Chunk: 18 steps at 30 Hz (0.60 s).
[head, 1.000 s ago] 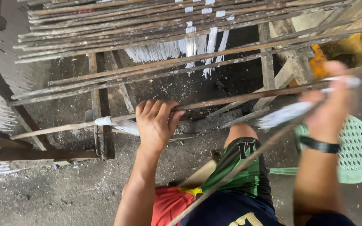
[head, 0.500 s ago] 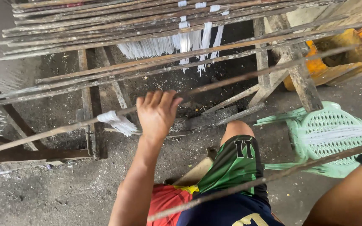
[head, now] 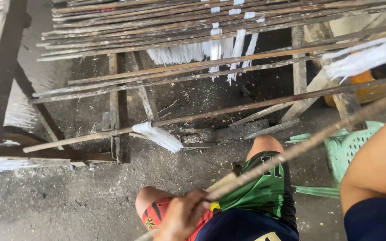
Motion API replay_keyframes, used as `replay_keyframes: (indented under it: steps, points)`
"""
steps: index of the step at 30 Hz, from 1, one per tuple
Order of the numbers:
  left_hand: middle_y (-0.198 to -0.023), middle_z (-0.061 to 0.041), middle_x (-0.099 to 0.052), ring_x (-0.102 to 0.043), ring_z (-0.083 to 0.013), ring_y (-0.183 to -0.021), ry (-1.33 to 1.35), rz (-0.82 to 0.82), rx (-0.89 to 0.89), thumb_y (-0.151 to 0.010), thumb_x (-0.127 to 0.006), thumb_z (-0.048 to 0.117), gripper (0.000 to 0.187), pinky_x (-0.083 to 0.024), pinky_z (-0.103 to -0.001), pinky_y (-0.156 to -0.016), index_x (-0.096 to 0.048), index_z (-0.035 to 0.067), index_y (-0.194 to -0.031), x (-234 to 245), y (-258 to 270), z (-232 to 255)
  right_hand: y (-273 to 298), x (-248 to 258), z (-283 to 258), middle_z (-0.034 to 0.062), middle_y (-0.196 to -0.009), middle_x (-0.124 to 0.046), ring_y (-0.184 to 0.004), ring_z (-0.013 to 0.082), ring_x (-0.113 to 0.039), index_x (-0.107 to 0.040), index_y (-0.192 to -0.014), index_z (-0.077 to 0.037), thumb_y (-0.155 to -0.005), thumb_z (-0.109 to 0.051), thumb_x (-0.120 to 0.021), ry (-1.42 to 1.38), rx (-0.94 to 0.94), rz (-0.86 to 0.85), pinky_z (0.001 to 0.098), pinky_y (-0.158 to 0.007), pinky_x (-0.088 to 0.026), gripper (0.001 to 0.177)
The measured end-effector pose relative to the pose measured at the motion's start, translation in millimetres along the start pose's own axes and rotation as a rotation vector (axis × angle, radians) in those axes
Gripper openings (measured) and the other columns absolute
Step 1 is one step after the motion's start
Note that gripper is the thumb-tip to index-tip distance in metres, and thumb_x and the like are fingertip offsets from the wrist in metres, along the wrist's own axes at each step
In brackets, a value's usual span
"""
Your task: Organizing bundles of candle wicks by tying them onto a wooden frame for production.
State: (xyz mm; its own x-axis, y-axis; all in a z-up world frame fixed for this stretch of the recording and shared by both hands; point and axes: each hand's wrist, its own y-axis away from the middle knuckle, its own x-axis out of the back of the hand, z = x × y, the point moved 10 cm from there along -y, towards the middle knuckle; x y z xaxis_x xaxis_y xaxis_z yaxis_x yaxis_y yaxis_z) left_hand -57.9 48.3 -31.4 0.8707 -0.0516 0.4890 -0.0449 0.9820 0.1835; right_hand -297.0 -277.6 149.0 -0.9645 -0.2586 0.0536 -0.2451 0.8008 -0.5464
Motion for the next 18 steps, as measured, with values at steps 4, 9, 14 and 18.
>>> replay_keyframes:
  steps: [4, 9, 14, 18]
  points:
    - [-0.065, -0.004, -0.061, -0.056, -0.0129, -0.049, 0.016, 0.300, -0.256, -0.085, -0.045, 0.019, 0.019, -0.043, -0.024, -0.040, -0.056, 0.003, -0.084, 64.8, 14.5, 58.0, -10.0, -91.3, -25.8, 0.0074, -0.085, -0.054, -0.061, 0.0123, -0.046, -0.054, -0.092, -0.006, -0.078, -0.071, -0.015, -0.039, 0.081, -0.102, 0.0201, -0.057, -0.035, 0.078]
    - [-0.050, 0.004, -0.043, -0.030, -0.0021, -0.032, -0.225, 0.685, -0.305, -0.090, -0.035, 0.018, 0.022, -0.025, -0.019, -0.022, -0.049, 0.003, -0.082, 111.1, 14.0, 75.5, 38.0, -233.2, -89.7, 0.0029, -0.068, -0.048, -0.053, 0.0108, -0.042, -0.051, -0.089, -0.005, -0.090, 0.003, -0.038, 0.177, 0.645, -0.633, 0.0204, -0.045, -0.037, 0.015]
    - [-0.055, 0.001, -0.050, -0.039, -0.0060, -0.037, -0.394, 0.830, -0.242, -0.089, -0.042, 0.018, 0.019, -0.031, -0.020, -0.027, -0.052, 0.003, -0.085, 149.4, 19.4, 79.4, 0.0, -238.8, -28.3, 0.0048, -0.075, -0.052, -0.064, 0.0186, -0.049, -0.043, -0.098, -0.003, -0.098, -0.021, -0.038, 0.535, 0.868, -0.493, 0.0304, -0.064, -0.037, 0.018]
    - [-0.058, 0.002, -0.051, -0.044, -0.0091, -0.039, -0.748, 0.818, -0.153, -0.088, -0.045, 0.025, 0.021, -0.031, -0.023, -0.031, -0.056, 0.008, -0.086, 161.6, 13.1, 80.5, -19.1, -232.5, 38.6, 0.0117, -0.101, -0.059, -0.101, 0.0259, -0.054, -0.055, -0.106, -0.007, -0.097, -0.023, -0.042, 0.964, 0.607, -0.626, 0.0431, -0.093, -0.035, 0.023]
